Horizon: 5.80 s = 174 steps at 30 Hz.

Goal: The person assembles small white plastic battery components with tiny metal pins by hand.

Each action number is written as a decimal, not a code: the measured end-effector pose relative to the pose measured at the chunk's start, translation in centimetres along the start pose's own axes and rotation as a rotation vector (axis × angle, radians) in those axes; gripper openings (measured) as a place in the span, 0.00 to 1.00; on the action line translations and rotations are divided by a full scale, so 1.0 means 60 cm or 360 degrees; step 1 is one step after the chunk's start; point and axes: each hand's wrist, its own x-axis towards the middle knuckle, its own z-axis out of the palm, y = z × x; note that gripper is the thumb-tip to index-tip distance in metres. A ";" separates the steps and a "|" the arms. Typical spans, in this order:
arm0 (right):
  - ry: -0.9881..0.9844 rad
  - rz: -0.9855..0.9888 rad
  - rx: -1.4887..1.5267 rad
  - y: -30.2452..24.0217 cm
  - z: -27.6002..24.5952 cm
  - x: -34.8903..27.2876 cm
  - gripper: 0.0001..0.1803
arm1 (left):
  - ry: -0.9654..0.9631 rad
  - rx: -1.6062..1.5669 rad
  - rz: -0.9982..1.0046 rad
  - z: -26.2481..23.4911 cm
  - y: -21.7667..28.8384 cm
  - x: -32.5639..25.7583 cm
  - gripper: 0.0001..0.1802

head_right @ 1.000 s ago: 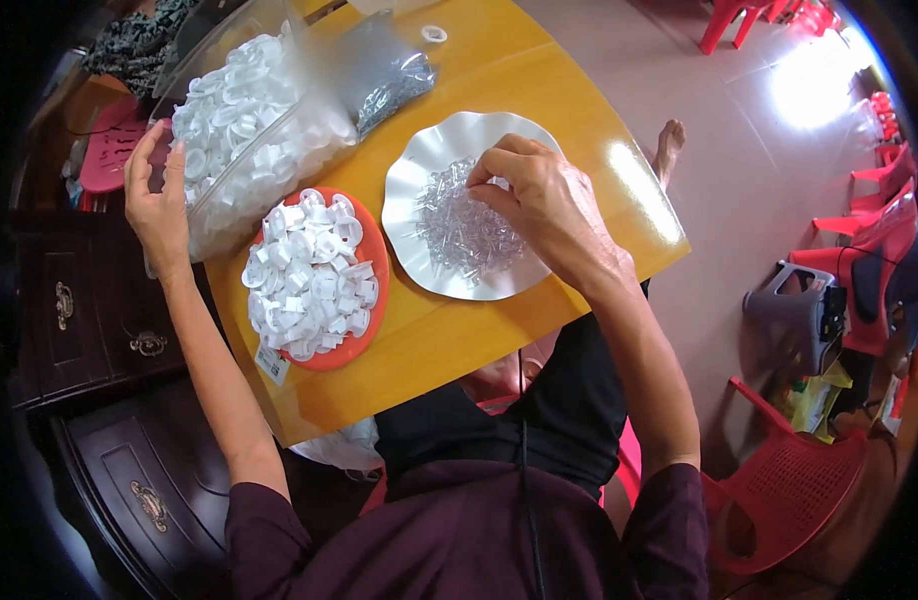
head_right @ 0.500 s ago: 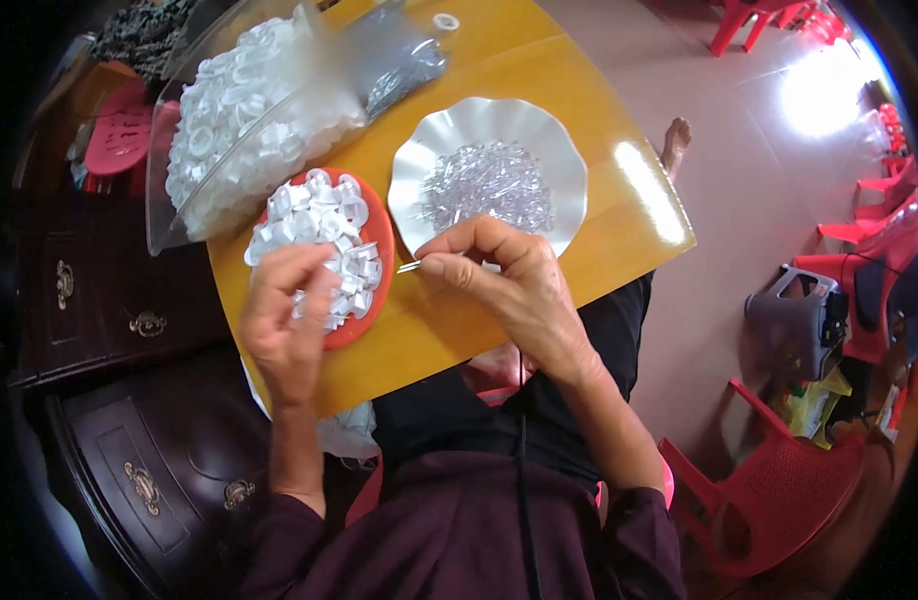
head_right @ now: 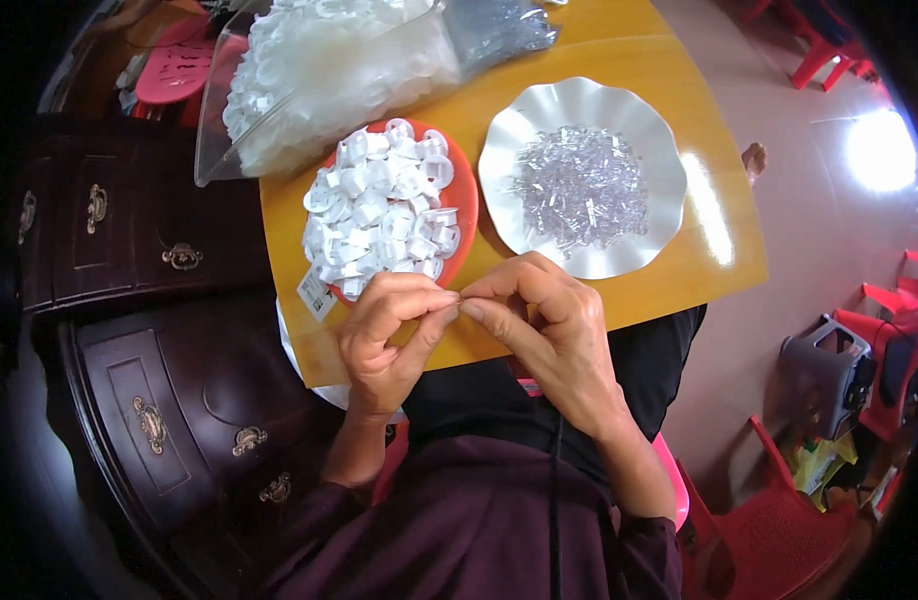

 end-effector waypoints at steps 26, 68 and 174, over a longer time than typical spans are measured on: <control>0.0049 0.0213 0.0248 0.038 0.052 -0.029 0.05 | 0.0259 0.0902 -0.0299 -0.115 -0.069 -0.043 0.12; 0.0441 -0.0514 0.0028 0.033 0.020 -0.015 0.08 | 0.0050 -0.1263 -0.0736 0.051 -0.022 0.012 0.20; 0.0657 -0.0244 -0.1026 0.047 -0.093 0.028 0.10 | 0.0403 0.0401 0.0462 -0.142 -0.057 0.245 0.20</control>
